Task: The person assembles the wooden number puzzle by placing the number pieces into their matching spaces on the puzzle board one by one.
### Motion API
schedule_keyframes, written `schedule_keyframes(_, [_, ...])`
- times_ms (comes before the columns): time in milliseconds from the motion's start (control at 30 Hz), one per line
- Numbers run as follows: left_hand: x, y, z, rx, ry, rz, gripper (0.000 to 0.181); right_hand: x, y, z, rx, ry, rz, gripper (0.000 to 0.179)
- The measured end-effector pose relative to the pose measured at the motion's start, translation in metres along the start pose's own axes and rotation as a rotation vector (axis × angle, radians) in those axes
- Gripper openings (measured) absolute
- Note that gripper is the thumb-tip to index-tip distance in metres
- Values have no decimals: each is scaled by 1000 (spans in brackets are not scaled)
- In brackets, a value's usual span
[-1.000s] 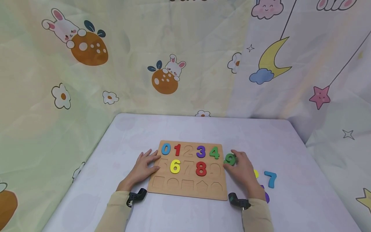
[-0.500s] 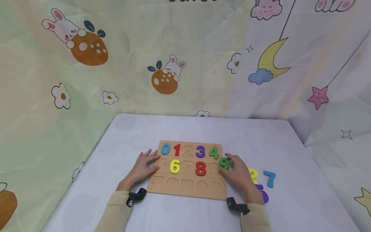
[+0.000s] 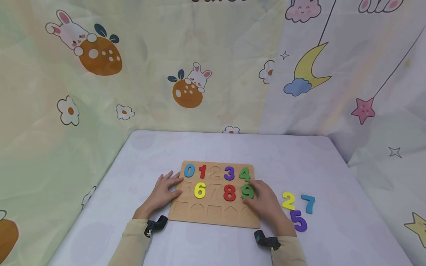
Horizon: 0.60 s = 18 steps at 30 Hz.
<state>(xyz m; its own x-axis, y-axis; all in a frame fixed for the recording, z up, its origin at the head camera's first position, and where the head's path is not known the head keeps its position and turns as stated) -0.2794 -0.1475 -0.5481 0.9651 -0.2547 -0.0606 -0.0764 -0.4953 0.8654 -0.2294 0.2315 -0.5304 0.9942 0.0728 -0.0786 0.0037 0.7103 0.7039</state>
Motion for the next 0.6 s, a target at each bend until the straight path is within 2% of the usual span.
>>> schedule_keyframes(233, [0, 2, -1, 7, -15, -10, 48, -1, -3, 4, 38, 9, 17, 72])
schedule_keyframes(600, [0, 1, -2, -1, -13, -9, 49, 0, -3, 3, -3, 25, 30, 64])
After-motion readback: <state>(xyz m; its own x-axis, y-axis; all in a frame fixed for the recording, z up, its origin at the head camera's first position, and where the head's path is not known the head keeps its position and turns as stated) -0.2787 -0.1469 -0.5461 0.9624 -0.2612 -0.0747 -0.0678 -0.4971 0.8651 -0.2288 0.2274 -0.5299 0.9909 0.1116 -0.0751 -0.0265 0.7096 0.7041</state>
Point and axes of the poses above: each hand's wrist, its own x-axis away from the middle knuckle, its own y-axis out of the back of the hand, z = x × y, the point moved 2 cm from there along -x, towards the middle knuckle, and after that the axes turned 9 degrees about -x, right-handed, at the moved point
